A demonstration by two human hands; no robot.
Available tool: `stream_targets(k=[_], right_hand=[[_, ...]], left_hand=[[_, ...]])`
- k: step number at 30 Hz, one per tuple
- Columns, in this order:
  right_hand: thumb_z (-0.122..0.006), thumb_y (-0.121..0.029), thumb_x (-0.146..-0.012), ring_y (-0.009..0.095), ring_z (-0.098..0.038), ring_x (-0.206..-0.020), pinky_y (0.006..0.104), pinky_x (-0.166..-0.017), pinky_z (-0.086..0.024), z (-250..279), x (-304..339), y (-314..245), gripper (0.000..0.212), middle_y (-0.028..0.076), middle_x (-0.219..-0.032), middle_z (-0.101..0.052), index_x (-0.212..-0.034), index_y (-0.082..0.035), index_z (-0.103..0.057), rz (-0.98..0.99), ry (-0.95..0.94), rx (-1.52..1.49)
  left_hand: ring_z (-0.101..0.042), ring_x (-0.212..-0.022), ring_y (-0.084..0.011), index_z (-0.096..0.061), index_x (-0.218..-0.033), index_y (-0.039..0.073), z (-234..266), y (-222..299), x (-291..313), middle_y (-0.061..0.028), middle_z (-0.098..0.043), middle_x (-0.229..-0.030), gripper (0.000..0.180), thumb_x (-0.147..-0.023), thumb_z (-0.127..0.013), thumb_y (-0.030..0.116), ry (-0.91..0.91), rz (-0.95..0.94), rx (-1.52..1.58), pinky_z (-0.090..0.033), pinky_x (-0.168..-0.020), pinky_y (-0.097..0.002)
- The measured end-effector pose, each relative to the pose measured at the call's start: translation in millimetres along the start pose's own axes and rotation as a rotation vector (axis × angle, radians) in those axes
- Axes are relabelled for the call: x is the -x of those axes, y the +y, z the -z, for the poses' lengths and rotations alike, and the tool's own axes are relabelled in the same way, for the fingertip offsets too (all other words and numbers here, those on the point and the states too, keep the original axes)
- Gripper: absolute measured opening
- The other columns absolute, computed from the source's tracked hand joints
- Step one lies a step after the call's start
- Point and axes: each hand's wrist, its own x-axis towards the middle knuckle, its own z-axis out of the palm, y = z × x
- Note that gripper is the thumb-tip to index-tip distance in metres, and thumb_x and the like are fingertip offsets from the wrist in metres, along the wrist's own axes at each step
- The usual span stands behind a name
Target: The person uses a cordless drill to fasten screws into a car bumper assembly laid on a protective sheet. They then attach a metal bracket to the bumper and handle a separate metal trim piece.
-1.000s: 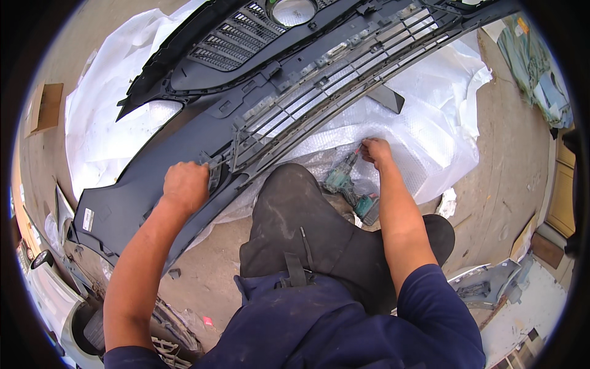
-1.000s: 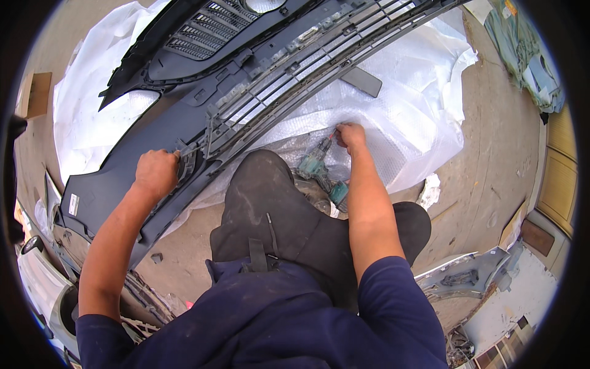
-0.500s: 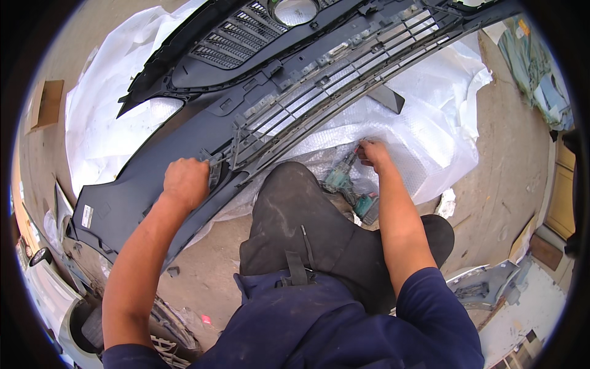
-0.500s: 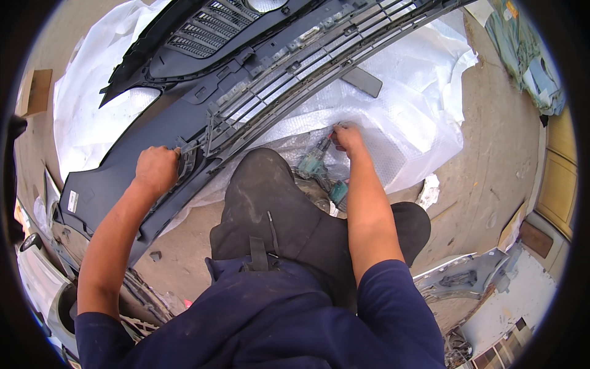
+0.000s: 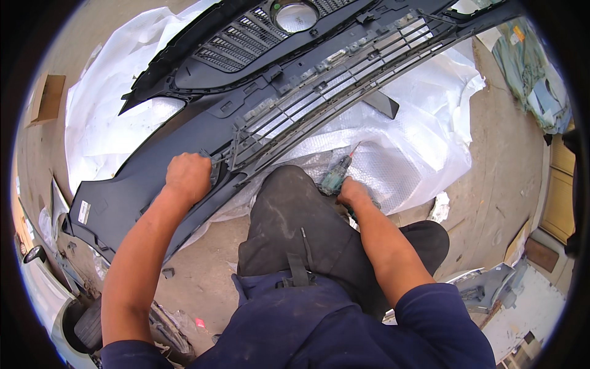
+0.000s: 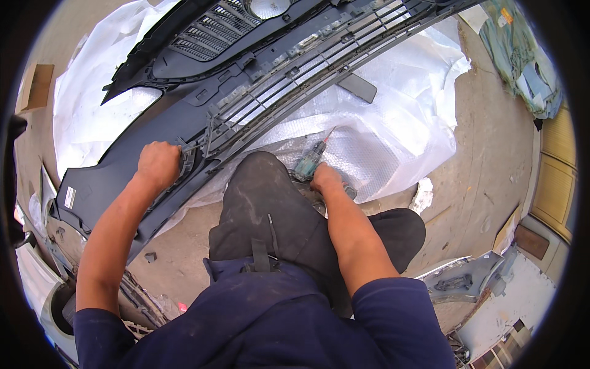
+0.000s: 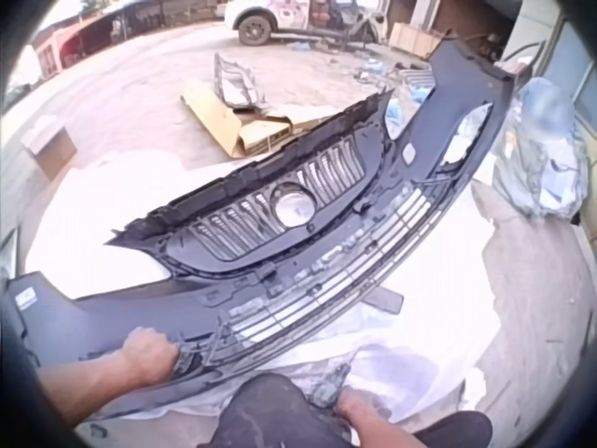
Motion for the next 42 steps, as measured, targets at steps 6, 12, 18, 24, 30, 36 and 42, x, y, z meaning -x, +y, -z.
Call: stream_targets(k=[6, 12, 18, 24, 30, 36, 42], right_hand=[[-0.091, -0.023, -0.083, 0.042, -0.071, -0.129, 0.0487, -0.108, -0.058, -3, 3, 5, 0.066, 0.029, -0.134, -0.074, -0.136, 0.005, -0.063, 0.052, 0.048, 0.026], [-0.092, -0.023, -0.082, 0.043, -0.072, -0.125, 0.0484, -0.105, -0.06, -3, 13, 12, 0.063, 0.029, -0.13, -0.075, -0.131, 0.006, -0.066, 0.074, 0.094, 0.031], [-0.096, -0.027, -0.08, 0.045, -0.073, -0.123, 0.0493, -0.105, -0.059, 40, 65, 9, 0.065, 0.029, -0.126, -0.076, -0.128, 0.006, -0.067, 0.119, 0.103, 0.061], [-0.094, -0.024, -0.078, 0.051, -0.072, -0.109, 0.0558, -0.094, -0.057, 91, 138, 13, 0.058, 0.032, -0.108, -0.076, -0.117, 0.006, -0.063, 0.246, 0.365, -0.103], [-0.09, -0.018, -0.078, 0.047, -0.073, -0.095, 0.0485, -0.087, -0.056, 141, 216, 0, 0.056, 0.028, -0.095, -0.074, -0.122, 0.007, -0.064, 0.414, 0.429, -0.43], [-0.09, -0.01, -0.083, 0.022, -0.073, -0.094, 0.0374, -0.089, -0.058, 141, 244, -30, 0.054, 0.012, -0.102, -0.08, -0.13, 0.003, -0.069, 0.819, 0.426, -0.847], [-0.083, -0.007, -0.097, 0.012, -0.068, -0.086, 0.0299, -0.081, -0.056, 121, 241, -70, 0.038, 0.003, -0.1, -0.073, -0.132, 0.001, -0.072, 0.789, 0.291, -1.263]], left_hand=[[-0.08, -0.101, -0.0393, -0.086, -0.093, 0.005, 6, 1, 3, -0.0215, -0.082, -0.103, 0.018, -0.082, -0.071, 0.008, 0.005, -0.019, -0.011, -0.065, -0.089, -0.0489], [-0.081, -0.102, -0.0382, -0.086, -0.095, 0.006, 15, 4, 1, -0.0199, -0.083, -0.104, 0.019, -0.083, -0.071, 0.009, -0.015, -0.03, -0.056, -0.065, -0.09, -0.0474], [-0.08, -0.107, -0.0359, -0.087, -0.101, 0.008, 18, 5, 5, -0.0169, -0.084, -0.108, 0.022, -0.088, -0.069, 0.01, -0.068, -0.026, -0.076, -0.064, -0.095, -0.0458], [-0.08, -0.102, -0.0382, -0.086, -0.095, 0.006, 8, 0, 5, -0.0196, -0.083, -0.103, 0.019, -0.083, -0.072, 0.009, 0.001, -0.03, -0.033, -0.064, -0.091, -0.0469], [-0.08, -0.104, -0.0374, -0.086, -0.096, 0.007, 14, 3, 4, -0.0192, -0.083, -0.105, 0.019, -0.084, -0.073, 0.01, -0.023, -0.035, -0.04, -0.064, -0.091, -0.0465], [-0.08, -0.11, -0.0358, -0.087, -0.106, 0.009, 25, 10, 4, -0.0165, -0.083, -0.113, 0.024, -0.092, -0.068, 0.01, -0.101, -0.034, -0.067, -0.064, -0.095, -0.0449], [-0.08, -0.111, -0.0358, -0.087, -0.106, 0.009, 24, 8, 4, -0.017, -0.083, -0.114, 0.023, -0.092, -0.068, 0.011, -0.083, -0.019, -0.062, -0.064, -0.096, -0.0452]])
